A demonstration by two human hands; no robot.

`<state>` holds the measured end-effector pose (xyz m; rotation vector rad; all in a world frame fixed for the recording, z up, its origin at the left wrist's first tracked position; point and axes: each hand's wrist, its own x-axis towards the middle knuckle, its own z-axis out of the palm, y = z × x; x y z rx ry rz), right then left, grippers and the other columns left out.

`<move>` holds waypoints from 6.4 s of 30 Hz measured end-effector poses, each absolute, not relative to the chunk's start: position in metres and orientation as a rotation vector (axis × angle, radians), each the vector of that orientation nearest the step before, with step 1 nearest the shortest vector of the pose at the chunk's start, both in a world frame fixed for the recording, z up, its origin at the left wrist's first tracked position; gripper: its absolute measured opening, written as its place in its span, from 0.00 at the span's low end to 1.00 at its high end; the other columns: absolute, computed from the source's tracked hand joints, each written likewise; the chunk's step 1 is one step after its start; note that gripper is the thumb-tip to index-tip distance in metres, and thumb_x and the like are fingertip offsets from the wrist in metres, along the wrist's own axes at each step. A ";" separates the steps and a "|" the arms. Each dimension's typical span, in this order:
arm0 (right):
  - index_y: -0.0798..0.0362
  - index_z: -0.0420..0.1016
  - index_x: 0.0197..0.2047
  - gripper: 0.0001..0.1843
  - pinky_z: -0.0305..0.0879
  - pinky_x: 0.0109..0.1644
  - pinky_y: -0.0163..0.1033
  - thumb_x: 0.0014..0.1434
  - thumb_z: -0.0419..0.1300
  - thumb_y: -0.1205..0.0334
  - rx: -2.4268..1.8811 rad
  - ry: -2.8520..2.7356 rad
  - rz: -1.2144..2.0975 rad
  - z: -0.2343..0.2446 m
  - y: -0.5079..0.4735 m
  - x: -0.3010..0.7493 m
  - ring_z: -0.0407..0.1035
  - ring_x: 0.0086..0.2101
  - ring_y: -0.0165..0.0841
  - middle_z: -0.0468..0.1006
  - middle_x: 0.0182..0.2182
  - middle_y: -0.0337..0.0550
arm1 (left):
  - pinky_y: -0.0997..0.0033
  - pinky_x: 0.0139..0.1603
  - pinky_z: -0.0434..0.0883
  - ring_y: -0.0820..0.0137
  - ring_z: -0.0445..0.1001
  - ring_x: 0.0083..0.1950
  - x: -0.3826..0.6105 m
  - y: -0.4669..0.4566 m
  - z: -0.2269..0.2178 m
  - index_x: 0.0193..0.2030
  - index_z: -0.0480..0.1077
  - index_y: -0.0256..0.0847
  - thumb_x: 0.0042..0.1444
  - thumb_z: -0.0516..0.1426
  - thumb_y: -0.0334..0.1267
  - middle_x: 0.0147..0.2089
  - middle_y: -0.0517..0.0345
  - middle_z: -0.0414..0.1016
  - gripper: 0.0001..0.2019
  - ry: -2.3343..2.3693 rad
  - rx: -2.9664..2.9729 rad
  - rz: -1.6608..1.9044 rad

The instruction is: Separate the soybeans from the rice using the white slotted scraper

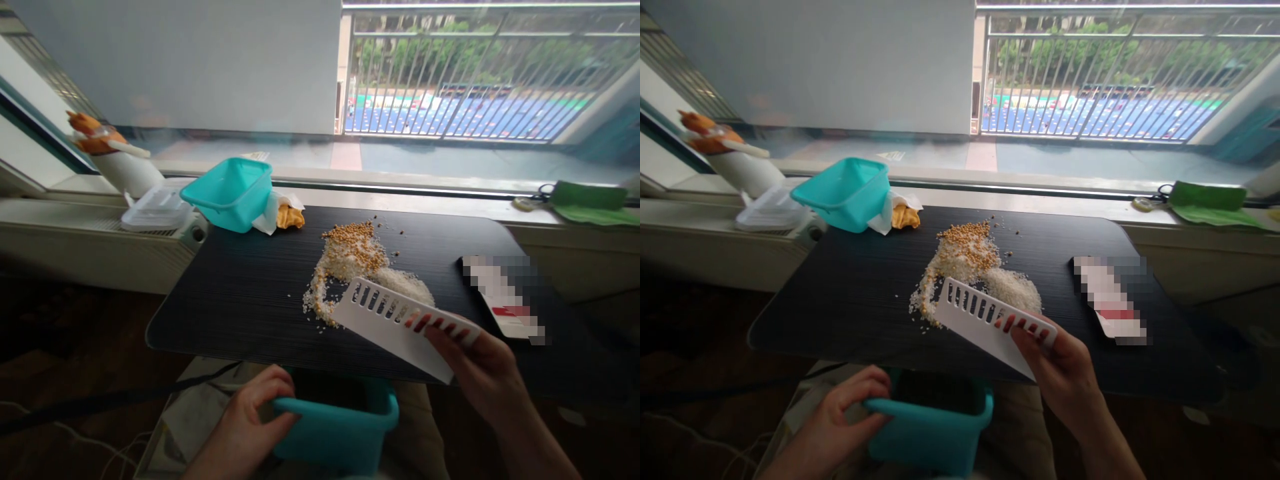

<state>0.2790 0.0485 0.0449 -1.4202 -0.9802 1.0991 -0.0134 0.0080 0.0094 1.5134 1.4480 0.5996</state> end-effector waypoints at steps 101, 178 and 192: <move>0.49 0.85 0.34 0.13 0.74 0.30 0.35 0.49 0.71 0.49 -1.502 -0.950 0.967 0.041 0.074 0.294 0.79 0.29 0.38 0.85 0.28 0.41 | 0.77 0.37 0.70 0.67 0.77 0.37 -0.006 0.008 0.010 0.25 0.75 0.41 0.49 0.59 0.27 0.34 0.59 0.75 0.06 1.445 1.545 0.603; 0.48 0.85 0.37 0.11 0.77 0.44 0.41 0.53 0.68 0.52 -1.457 -1.039 1.058 0.047 0.066 0.257 0.80 0.39 0.44 0.87 0.36 0.42 | 0.75 0.40 0.70 0.66 0.76 0.38 -0.026 0.009 0.017 0.25 0.74 0.40 0.49 0.59 0.28 0.34 0.58 0.74 0.06 1.466 1.486 0.602; 0.49 0.86 0.35 0.13 0.76 0.37 0.39 0.52 0.68 0.50 -1.400 -1.208 1.029 0.043 0.089 0.254 0.80 0.34 0.41 0.86 0.33 0.43 | 0.74 0.40 0.70 0.65 0.77 0.38 -0.024 0.010 0.018 0.24 0.75 0.41 0.48 0.60 0.29 0.34 0.58 0.75 0.05 1.484 1.488 0.604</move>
